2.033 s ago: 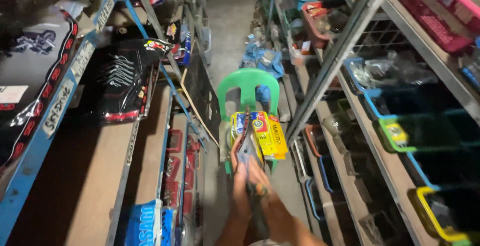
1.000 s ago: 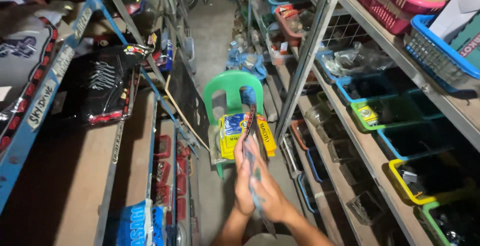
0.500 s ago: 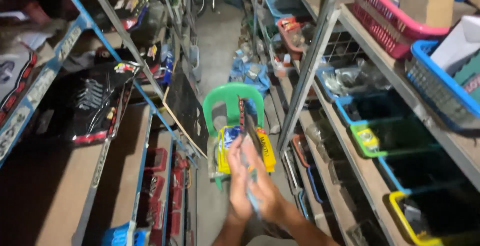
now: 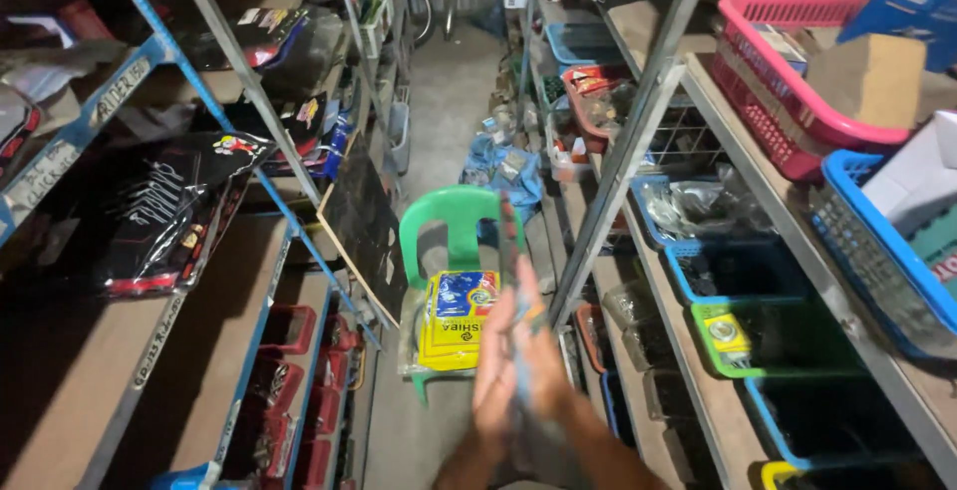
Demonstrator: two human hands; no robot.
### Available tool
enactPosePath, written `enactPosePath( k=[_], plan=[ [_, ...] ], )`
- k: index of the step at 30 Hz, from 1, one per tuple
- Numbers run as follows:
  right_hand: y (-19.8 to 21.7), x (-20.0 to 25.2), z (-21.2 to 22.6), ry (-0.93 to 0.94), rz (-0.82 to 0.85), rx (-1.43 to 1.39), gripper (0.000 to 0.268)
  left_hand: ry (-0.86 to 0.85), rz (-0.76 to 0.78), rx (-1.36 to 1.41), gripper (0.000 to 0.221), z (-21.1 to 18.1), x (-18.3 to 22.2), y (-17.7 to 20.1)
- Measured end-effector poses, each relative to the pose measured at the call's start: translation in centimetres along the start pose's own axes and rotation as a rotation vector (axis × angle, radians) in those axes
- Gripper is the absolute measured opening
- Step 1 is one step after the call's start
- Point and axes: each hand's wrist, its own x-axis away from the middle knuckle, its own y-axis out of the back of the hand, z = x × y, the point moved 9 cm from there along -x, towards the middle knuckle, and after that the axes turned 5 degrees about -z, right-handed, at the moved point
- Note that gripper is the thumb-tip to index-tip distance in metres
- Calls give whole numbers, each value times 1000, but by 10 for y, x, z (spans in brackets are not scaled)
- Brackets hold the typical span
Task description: Cleaning and wiping down packaged motorcycle parts with a rag in a storage room.
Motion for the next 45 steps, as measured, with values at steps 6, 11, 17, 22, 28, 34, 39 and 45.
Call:
enactPosePath(
  k=[6, 11, 17, 22, 28, 34, 39, 45],
  plan=[
    [-16, -17, -53, -194, -81, -148, 75, 83, -90, 97, 73, 23, -14, 38],
    [-10, -18, -142, -292, -81, -117, 77, 567, -244, 554, 37, 253, -29, 165],
    [-71, -93, -102, -423, -129, -432, 87, 517, -505, 483, 29, 155, -54, 164],
    [-165, -114, -11, 194, 177, 527, 73, 439, -423, 223, 54, 105, -100, 241],
    [-102, -132, -139, -93, -102, 583, 46, 181, 104, -8, 59, 13, -162, 145],
    [-139, -111, -64, -109, -194, 148, 66, 342, 6, 34, 71, 32, -167, 163],
    [-108, -90, -142, -356, -161, 274, 60, 502, 44, 160, 90, 44, -161, 160],
    [-71, -121, -114, -173, -225, 112, 82, 214, 87, -376, 47, 21, -147, 133]
  ],
)
